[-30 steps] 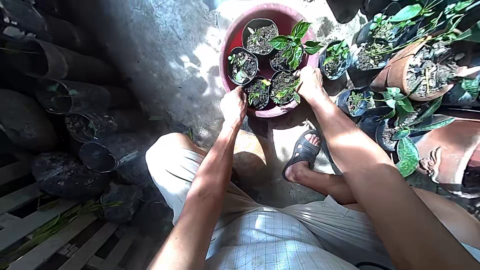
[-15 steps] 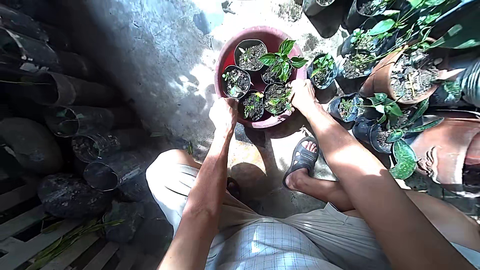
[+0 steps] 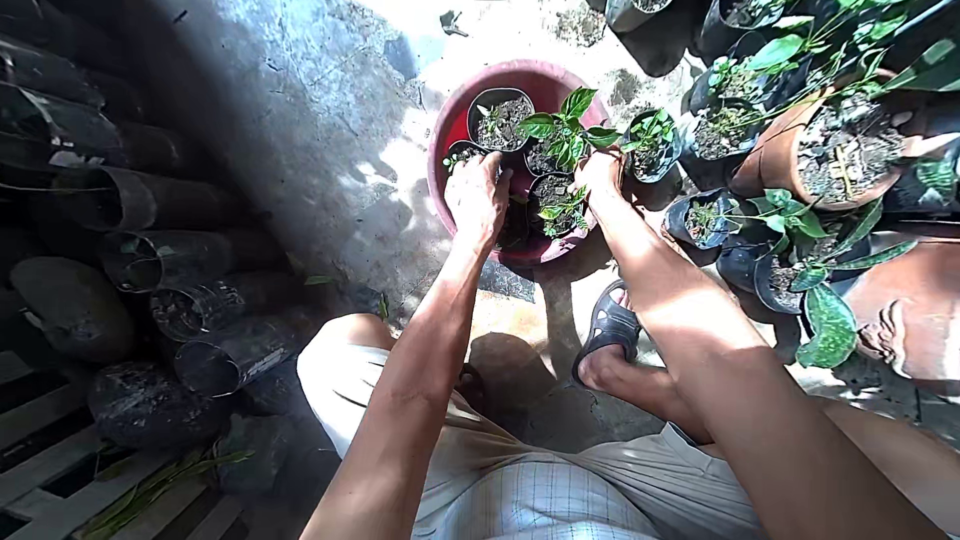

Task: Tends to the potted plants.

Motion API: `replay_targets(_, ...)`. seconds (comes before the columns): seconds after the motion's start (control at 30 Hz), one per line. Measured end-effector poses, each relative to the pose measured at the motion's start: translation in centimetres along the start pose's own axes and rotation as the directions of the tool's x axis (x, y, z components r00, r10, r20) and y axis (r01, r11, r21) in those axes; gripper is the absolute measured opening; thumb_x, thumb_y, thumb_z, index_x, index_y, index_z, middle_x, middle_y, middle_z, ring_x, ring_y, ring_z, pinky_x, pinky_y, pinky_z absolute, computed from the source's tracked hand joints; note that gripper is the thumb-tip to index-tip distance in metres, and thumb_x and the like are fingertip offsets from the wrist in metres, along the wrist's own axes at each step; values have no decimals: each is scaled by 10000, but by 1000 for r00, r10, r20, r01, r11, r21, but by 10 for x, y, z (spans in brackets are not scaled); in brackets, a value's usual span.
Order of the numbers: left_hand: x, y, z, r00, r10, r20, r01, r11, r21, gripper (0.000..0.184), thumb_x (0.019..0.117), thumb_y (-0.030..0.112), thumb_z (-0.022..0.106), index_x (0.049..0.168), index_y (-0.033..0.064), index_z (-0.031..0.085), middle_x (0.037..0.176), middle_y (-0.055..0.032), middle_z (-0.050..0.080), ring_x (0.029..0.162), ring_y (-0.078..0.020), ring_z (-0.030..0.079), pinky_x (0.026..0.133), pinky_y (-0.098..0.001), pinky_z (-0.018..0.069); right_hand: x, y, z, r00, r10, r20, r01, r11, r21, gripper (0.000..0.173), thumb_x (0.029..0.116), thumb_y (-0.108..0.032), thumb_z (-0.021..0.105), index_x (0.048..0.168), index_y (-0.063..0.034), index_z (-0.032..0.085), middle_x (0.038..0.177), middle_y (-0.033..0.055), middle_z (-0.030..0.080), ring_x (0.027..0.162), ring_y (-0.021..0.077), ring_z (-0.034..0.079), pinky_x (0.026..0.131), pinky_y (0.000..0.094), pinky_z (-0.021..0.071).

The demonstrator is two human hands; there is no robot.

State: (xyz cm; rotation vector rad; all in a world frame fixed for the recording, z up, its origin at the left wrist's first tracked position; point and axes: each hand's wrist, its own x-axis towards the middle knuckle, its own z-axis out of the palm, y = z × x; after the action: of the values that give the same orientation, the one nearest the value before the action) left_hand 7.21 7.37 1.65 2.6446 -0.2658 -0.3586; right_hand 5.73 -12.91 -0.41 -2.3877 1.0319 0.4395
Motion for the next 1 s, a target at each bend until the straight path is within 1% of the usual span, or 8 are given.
replay_targets(0.23, 49, 27, 3, 981, -18, 194, -9, 991, 133, 252, 1001, 262, 561, 1075, 114, 752, 1159, -125, 729, 1129, -317, 683, 908, -553, 539, 2, 2, 4, 993, 113, -40, -102, 970, 220, 383, 939, -186, 673, 1294, -46, 629, 1167, 180, 686, 962, 277, 710, 872, 475, 577)
replay_targets(0.33, 49, 26, 11, 986, 36, 166, -59, 989, 138, 252, 998, 243, 541, 1043, 107, 748, 1186, -79, 722, 1156, -269, 672, 940, -503, 538, -5, 3, 2, 994, 106, -32, -100, 981, 167, 372, 954, -190, 642, 1288, -27, 622, 1162, 180, 682, 950, 266, 709, 866, 462, 578)
replay_targets(0.43, 46, 28, 18, 985, 66, 159, -93, 981, 168, 255, 1006, 224, 523, 1024, 108, 749, 1209, -54, 708, 1204, -280, 634, 928, -499, 540, -12, 2, -5, 997, 72, 17, -72, 997, -11, 368, 991, -228, 593, 1236, 36, 665, 1255, 218, 673, 1147, 316, 665, 1032, 497, 484)
replay_targets(0.5, 46, 28, 24, 984, 68, 167, -100, 975, 196, 253, 998, 219, 520, 1002, 111, 749, 1208, -59, 705, 1209, -308, 620, 895, -520, 547, -12, 3, -7, 996, 89, 29, -88, 996, -28, 366, 983, -225, 596, 1252, 19, 644, 1233, 201, 683, 1105, 309, 690, 989, 496, 528)
replay_targets(0.67, 43, 25, 13, 978, 96, 185, -125, 980, 155, 290, 1025, 280, 499, 1085, 144, 748, 1201, -71, 715, 1218, -303, 625, 950, -521, 526, -9, 6, -10, 992, 110, 58, -116, 987, 114, 408, 986, -190, 600, 1342, 7, 573, 1243, 215, 654, 1012, 289, 708, 887, 466, 579)
replay_targets(0.8, 35, -5, -15, 998, -18, -63, 16, 999, -31, 320, 1042, 335, 503, 1212, 213, 745, 1130, -44, 741, 1119, -234, 679, 969, -479, 515, -13, 14, -14, 993, 94, 67, -103, 984, 147, 365, 995, -226, 594, 1290, -13, 614, 1180, 192, 676, 941, 271, 709, 865, 479, 571)
replay_targets(0.93, 53, -29, -44, 992, -116, 54, 113, 992, 49, 320, 999, 369, 578, 1234, 216, 732, 1246, -56, 708, 1236, -287, 611, 1026, -528, 477, -18, 36, -12, 999, 30, -18, -24, 951, 309, 251, 937, -169, 627, 1155, -68, 702, 898, 113, 716, 606, 187, 675, 602, 405, 598)
replay_targets(1.0, 66, -38, -46, 987, -89, 136, 73, 990, 117, 410, 938, 507, 633, 1236, 244, 735, 1290, -68, 679, 1278, -322, 570, 1015, -571, 478, -22, 47, -13, 998, -17, -61, 38, 931, 362, 259, 935, -171, 643, 1171, -98, 720, 914, 82, 734, 623, 170, 687, 605, 400, 608)
